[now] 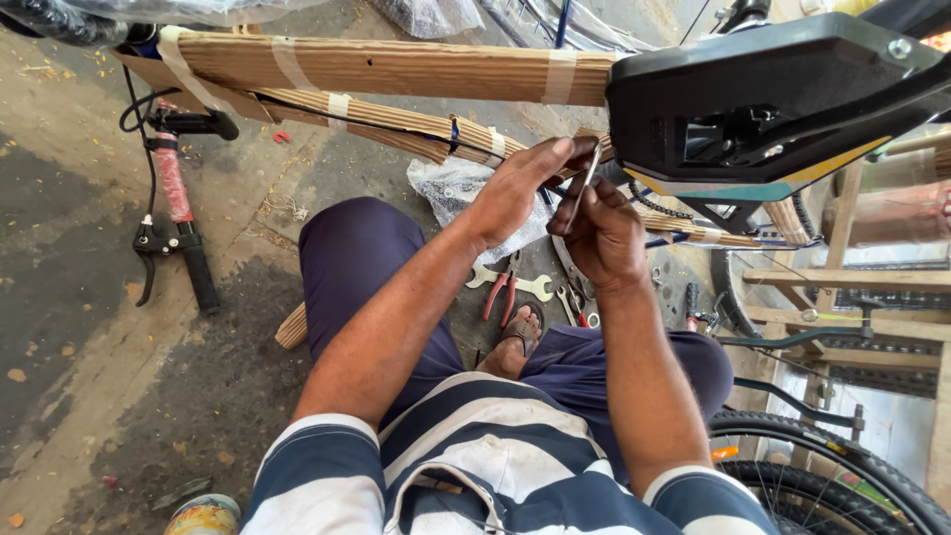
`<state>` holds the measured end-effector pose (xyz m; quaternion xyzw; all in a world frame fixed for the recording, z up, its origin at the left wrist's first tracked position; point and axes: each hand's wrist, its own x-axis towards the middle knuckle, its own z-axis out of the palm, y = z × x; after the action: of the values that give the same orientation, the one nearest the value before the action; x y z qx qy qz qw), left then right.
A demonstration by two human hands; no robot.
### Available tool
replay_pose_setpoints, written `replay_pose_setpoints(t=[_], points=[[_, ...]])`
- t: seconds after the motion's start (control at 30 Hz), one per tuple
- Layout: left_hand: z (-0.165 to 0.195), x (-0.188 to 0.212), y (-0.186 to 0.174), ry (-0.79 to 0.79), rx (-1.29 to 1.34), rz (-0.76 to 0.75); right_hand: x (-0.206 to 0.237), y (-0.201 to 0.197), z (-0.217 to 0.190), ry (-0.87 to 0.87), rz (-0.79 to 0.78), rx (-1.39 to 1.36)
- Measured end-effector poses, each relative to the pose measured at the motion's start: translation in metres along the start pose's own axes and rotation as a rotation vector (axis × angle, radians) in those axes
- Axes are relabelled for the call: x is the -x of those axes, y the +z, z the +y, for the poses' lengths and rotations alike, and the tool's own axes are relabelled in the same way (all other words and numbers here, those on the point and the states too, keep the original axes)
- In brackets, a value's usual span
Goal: The person sits on the floor beside a new bicycle still partly wrapped in protective packaging and assembles it. They use pliers to work on the frame near the seat and chain, tighten bolts on the seat mount with a wrench by hand, thread and secure a cable or tie, then stand up and walk away.
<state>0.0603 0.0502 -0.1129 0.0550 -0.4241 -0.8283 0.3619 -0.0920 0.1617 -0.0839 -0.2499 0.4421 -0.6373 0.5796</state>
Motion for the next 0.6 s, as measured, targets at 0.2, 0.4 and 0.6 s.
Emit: replay_pose_setpoints(t=[0.2, 0.4, 0.6], points=[[-0.002, -0.007, -0.002, -0.044, 0.151, 0.049, 0.002, 0.059, -0.017, -0.035, 0.123, -0.135], [0.011, -0.016, -0.009, -0.092, 0.226, -0.064, -0.003, 0.073, -0.011, 0.000, 0.374, -0.314], [0.014, -0.007, 0.003, 0.015, -0.099, -0.008, -0.006, 0.022, -0.013, -0.065, 0.028, -0.086]])
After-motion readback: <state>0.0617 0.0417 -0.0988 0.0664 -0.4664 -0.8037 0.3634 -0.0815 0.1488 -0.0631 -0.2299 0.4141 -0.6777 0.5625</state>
